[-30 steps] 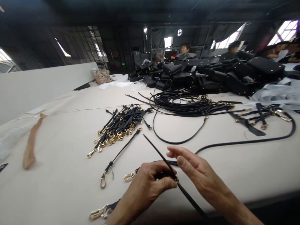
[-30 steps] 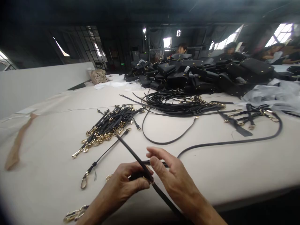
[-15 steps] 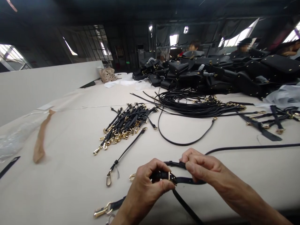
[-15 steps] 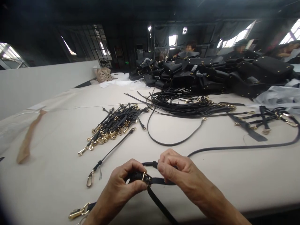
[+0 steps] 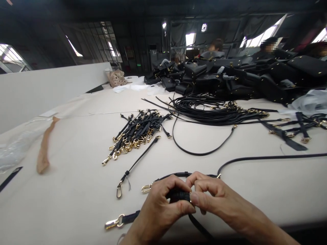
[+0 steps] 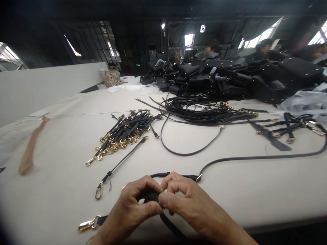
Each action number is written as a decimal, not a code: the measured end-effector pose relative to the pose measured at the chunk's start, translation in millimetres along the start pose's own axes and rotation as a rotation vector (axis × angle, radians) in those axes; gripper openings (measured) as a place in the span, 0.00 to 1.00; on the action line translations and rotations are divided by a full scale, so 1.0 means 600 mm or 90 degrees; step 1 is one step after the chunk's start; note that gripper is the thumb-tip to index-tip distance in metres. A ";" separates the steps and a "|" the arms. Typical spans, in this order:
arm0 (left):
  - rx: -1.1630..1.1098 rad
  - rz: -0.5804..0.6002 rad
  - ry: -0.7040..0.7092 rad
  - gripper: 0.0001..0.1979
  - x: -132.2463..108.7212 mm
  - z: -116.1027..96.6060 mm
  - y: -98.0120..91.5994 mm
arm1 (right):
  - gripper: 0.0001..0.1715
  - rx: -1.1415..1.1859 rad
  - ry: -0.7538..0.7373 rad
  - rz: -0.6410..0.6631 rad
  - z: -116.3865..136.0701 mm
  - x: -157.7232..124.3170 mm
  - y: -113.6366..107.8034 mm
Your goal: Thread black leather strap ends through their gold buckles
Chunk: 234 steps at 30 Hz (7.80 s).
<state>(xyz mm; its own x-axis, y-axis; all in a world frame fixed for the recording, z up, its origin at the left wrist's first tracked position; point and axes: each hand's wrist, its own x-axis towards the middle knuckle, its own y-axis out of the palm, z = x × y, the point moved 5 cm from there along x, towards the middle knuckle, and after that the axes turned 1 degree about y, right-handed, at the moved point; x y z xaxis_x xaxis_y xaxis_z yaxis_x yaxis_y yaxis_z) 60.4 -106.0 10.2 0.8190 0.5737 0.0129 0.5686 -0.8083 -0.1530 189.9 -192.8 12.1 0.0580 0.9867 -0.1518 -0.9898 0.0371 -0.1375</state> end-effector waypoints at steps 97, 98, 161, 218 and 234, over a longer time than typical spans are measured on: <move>0.127 -0.109 0.207 0.18 -0.020 0.012 -0.017 | 0.15 0.064 -0.077 -0.145 -0.065 -0.004 0.015; 0.124 -0.111 0.208 0.18 -0.020 0.013 -0.018 | 0.15 0.062 -0.079 -0.150 -0.061 -0.005 0.014; -0.016 0.099 -0.140 0.23 -0.067 0.038 -0.150 | 0.21 0.159 0.121 -0.081 -0.034 -0.046 -0.049; 0.212 0.061 0.300 0.05 -0.011 -0.032 0.001 | 0.15 -0.045 0.243 0.089 -0.027 -0.016 -0.001; 0.256 0.183 0.193 0.06 -0.009 -0.021 0.016 | 0.17 -0.039 0.198 0.108 -0.022 -0.021 0.023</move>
<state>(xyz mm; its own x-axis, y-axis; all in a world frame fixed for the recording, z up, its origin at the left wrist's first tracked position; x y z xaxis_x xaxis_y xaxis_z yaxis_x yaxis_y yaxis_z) 62.7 -118.5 21.0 0.9553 0.2274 0.1891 0.2950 -0.7783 -0.5542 177.0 -206.6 -0.7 -0.0609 0.8823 -0.4668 -0.9796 -0.1425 -0.1414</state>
